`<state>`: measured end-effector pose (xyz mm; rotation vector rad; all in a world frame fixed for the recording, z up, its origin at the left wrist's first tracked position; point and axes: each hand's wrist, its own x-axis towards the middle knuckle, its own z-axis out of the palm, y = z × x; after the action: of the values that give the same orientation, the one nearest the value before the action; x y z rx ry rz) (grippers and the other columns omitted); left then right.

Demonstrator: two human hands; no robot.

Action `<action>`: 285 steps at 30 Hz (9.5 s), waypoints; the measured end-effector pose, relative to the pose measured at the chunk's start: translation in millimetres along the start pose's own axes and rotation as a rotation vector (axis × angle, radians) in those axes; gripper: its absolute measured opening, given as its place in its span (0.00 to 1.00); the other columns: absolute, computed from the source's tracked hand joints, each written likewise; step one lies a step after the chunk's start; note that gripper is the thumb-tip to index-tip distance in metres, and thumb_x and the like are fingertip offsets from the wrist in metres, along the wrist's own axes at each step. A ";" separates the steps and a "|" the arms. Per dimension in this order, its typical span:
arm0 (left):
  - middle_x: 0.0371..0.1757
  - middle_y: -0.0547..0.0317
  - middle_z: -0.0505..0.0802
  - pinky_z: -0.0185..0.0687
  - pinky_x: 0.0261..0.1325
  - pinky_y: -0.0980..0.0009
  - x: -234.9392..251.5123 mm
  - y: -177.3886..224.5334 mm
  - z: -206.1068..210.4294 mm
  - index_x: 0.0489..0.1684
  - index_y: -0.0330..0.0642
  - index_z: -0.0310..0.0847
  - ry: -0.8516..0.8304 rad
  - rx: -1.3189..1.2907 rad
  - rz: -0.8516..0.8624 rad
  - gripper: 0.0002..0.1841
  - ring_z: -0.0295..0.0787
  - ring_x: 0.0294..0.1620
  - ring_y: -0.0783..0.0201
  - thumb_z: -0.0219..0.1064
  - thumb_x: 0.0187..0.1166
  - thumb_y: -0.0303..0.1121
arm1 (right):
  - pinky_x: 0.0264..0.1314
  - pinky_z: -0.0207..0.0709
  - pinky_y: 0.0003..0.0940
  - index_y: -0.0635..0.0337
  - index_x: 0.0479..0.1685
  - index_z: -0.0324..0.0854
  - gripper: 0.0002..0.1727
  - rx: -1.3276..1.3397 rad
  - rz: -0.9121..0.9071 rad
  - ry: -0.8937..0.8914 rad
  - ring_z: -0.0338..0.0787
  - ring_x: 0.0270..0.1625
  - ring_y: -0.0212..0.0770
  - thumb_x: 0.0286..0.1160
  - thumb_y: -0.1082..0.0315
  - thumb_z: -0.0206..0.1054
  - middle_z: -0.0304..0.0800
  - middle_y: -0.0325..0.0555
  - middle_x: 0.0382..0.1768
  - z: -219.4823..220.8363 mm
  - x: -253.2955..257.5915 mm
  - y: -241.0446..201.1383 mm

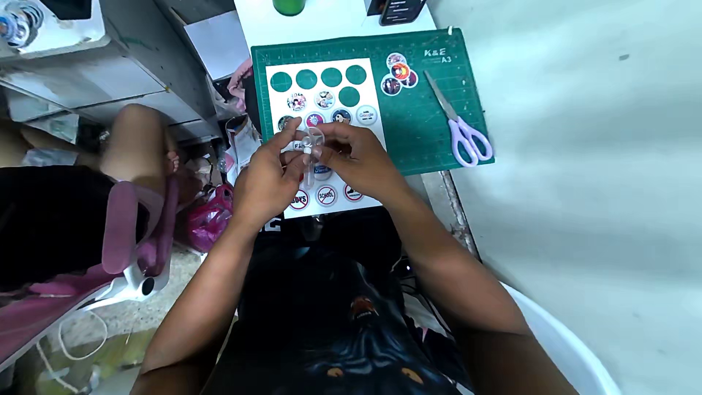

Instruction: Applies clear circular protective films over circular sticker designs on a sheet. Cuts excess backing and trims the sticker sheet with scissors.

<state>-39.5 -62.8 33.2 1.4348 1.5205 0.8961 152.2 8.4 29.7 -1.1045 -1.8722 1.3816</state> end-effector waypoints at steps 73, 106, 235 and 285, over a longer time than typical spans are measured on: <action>0.52 0.61 0.95 0.88 0.43 0.69 73.5 -19.6 -28.6 0.73 0.44 0.82 0.157 0.178 0.153 0.20 0.90 0.37 0.71 0.62 0.86 0.38 | 0.51 0.91 0.35 0.52 0.77 0.77 0.30 -0.276 -0.011 -0.343 0.94 0.46 0.38 0.73 0.74 0.75 0.92 0.47 0.54 -40.7 113.6 -24.3; 0.62 0.52 0.91 0.75 0.73 0.52 96.3 -43.5 -34.4 0.68 0.48 0.87 0.200 0.471 0.242 0.17 0.83 0.67 0.50 0.55 0.91 0.36 | 0.58 0.82 0.43 0.52 0.67 0.86 0.26 -0.577 -0.214 0.006 0.85 0.54 0.42 0.72 0.51 0.76 0.87 0.44 0.57 -13.1 109.5 37.5; 0.69 0.43 0.82 0.66 0.66 0.43 65.7 -7.0 37.4 0.82 0.40 0.74 0.210 0.929 0.171 0.51 0.75 0.67 0.41 0.32 0.81 0.76 | 0.56 0.84 0.45 0.59 0.55 0.91 0.16 -0.535 -0.306 -0.009 0.89 0.54 0.47 0.66 0.67 0.73 0.92 0.49 0.55 -18.0 116.2 42.6; 0.75 0.54 0.80 0.55 0.78 0.35 72.1 -14.9 79.4 0.52 0.45 0.90 0.406 0.845 0.046 0.43 0.73 0.75 0.48 0.36 0.84 0.72 | 0.51 0.88 0.50 0.48 0.39 0.96 0.10 -1.129 -0.209 -0.728 0.94 0.41 0.40 0.69 0.54 0.82 0.95 0.38 0.34 14.6 192.9 -68.5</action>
<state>28.2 3.8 -18.8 1.9450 2.3537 0.6007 23.3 158.6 83.5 -0.8043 -3.3753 0.5276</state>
